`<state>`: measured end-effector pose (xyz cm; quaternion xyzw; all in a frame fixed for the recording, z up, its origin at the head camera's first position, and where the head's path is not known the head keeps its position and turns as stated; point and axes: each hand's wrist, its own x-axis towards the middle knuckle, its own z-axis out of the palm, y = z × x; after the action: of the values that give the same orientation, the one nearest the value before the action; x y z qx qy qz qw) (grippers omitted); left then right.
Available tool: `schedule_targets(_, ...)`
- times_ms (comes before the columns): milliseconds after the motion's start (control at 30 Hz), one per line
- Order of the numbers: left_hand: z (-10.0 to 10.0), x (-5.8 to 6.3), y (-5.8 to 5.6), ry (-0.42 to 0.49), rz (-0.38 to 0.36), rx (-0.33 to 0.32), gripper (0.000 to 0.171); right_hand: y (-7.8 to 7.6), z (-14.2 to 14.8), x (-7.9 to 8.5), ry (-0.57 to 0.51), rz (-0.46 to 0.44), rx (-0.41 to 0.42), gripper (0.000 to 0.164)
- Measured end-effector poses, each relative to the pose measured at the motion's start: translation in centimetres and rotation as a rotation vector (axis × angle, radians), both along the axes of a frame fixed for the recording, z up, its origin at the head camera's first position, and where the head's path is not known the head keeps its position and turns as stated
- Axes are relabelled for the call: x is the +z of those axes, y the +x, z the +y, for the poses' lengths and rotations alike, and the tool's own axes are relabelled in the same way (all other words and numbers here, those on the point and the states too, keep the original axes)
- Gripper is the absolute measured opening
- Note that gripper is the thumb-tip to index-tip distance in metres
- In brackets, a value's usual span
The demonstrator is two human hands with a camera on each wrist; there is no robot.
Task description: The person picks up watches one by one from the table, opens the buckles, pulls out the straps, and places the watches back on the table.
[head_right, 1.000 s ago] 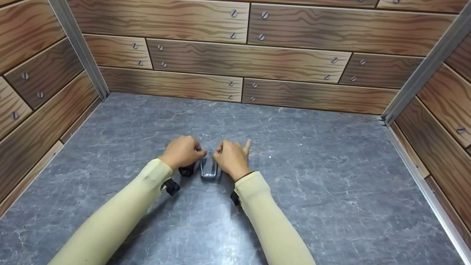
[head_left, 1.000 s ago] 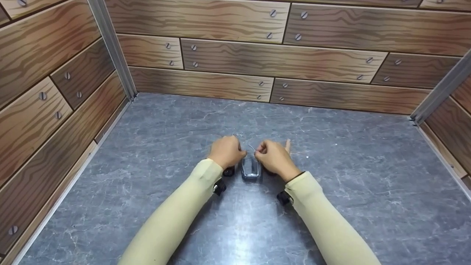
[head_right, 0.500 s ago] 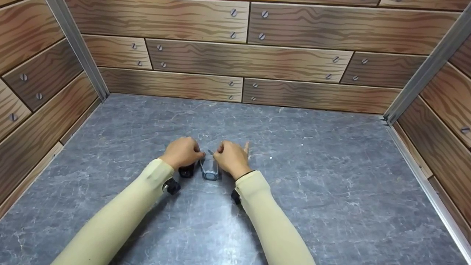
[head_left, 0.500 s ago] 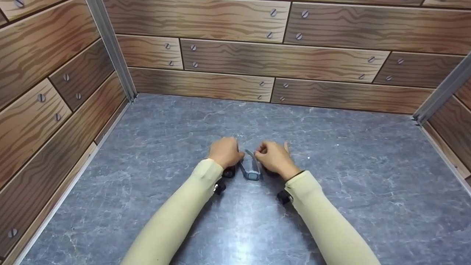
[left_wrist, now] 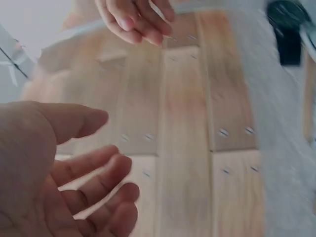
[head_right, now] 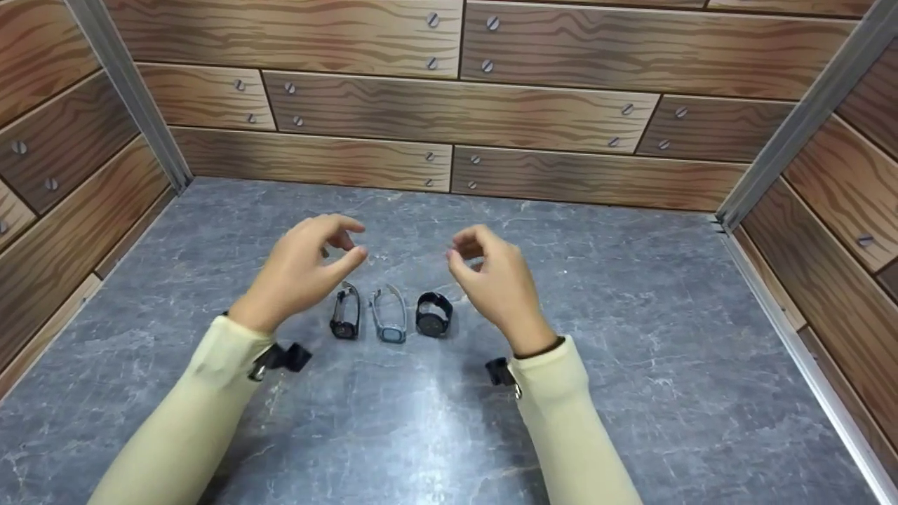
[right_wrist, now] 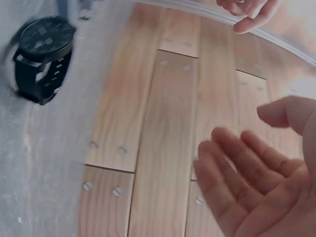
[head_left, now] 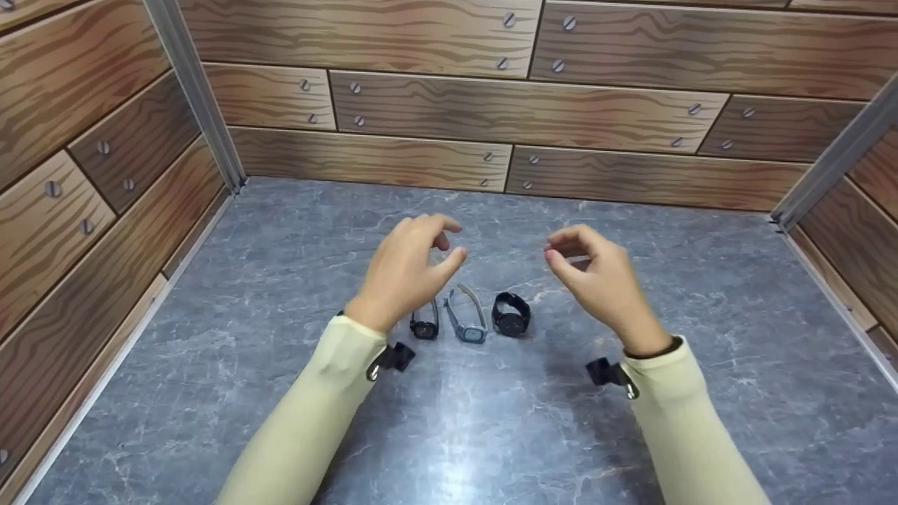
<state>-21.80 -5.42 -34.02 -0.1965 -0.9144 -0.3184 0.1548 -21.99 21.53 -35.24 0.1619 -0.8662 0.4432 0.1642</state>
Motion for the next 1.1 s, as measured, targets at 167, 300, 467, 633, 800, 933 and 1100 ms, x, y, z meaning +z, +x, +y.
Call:
schedule_targets(167,-0.2,0.5,1.0,0.046,0.160,-0.117,0.029,1.0,0.5,0.1,-0.018,0.059,0.023,0.011)
schedule_targets(300,-0.5,0.5,0.5,0.074,0.181,-0.167,0.027,0.9,0.8,-0.3,0.021,0.091,0.029,0.010)
schedule_targets(467,-0.3,0.5,0.2,0.067,0.134,-0.191,0.029,0.8,1.2,-0.3,0.102,0.128,0.043,0.011)
schedule_targets(633,0.6,0.1,0.4,0.023,0.063,-0.199,0.030,1.1,1.9,-0.3,0.192,0.134,0.027,0.010)
schedule_targets(800,1.2,-0.6,0.2,-0.044,-0.013,-0.224,0.030,1.1,2.4,-0.3,0.228,0.083,0.029,0.008)
schedule_targets(933,1.1,-1.3,-0.4,-0.056,-0.059,-0.213,0.028,0.8,2.6,-0.8,0.276,0.052,0.028,0.007)
schedule_targets(1100,0.8,-2.5,-1.4,-0.104,-0.137,-0.202,0.028,-0.2,2.3,-2.1,0.338,-0.034,0.095,0.008)
